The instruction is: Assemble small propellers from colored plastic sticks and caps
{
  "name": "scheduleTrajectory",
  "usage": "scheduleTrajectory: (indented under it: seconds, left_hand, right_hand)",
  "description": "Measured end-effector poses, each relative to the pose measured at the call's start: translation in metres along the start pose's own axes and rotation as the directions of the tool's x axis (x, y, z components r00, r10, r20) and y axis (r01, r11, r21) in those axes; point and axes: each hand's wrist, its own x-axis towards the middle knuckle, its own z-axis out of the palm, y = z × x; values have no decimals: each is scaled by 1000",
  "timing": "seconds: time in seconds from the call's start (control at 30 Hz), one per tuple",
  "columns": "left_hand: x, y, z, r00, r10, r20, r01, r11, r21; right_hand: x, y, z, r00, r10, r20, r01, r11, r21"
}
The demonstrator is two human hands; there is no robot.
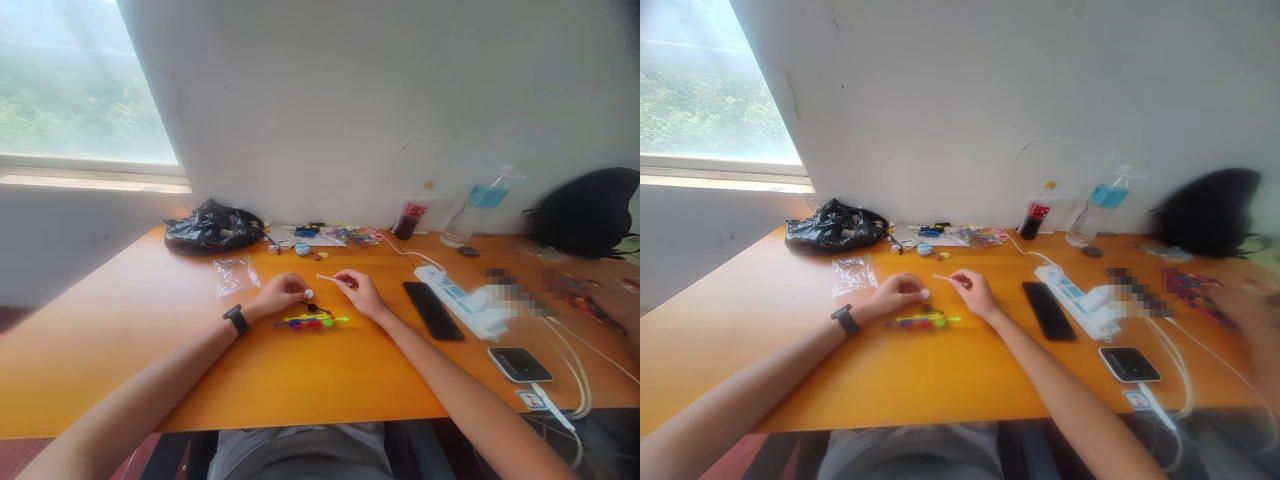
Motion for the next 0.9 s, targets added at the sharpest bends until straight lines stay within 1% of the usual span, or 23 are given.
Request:
scheduleTrajectory:
  seconds: [0.17,0.3,0.5,0.67,0.77,0.83,0.9]
  left_hand:
    - [-1,2,0,998,-52,37,56,993,-106]
    - [-3,6,0,993,-98,63,107,983,-152]
    - [-4,6,2,995,-70,71,82,979,-186]
    - [-3,0,4,998,-66,16,68,961,-267]
    - [-2,-1,3,996,-66,-56,50,968,-247]
    - [-1,1,2,992,-48,-119,21,977,-214]
    - [-2,4,1,985,-34,-169,0,980,-200]
  right_hand:
    - [-1,-2,0,1000,-20,5,20,1000,-7]
    - [-1,-3,0,999,-37,10,37,999,-3]
    - [0,-2,0,1000,-17,-4,17,1000,-6]
    - [0,2,-1,999,36,-19,-35,999,32]
    - [0,0,-1,995,97,-5,-95,984,152]
    - [0,-3,-1,993,116,-8,-111,963,246]
    - [-1,-7,1,992,129,-12,-119,945,306]
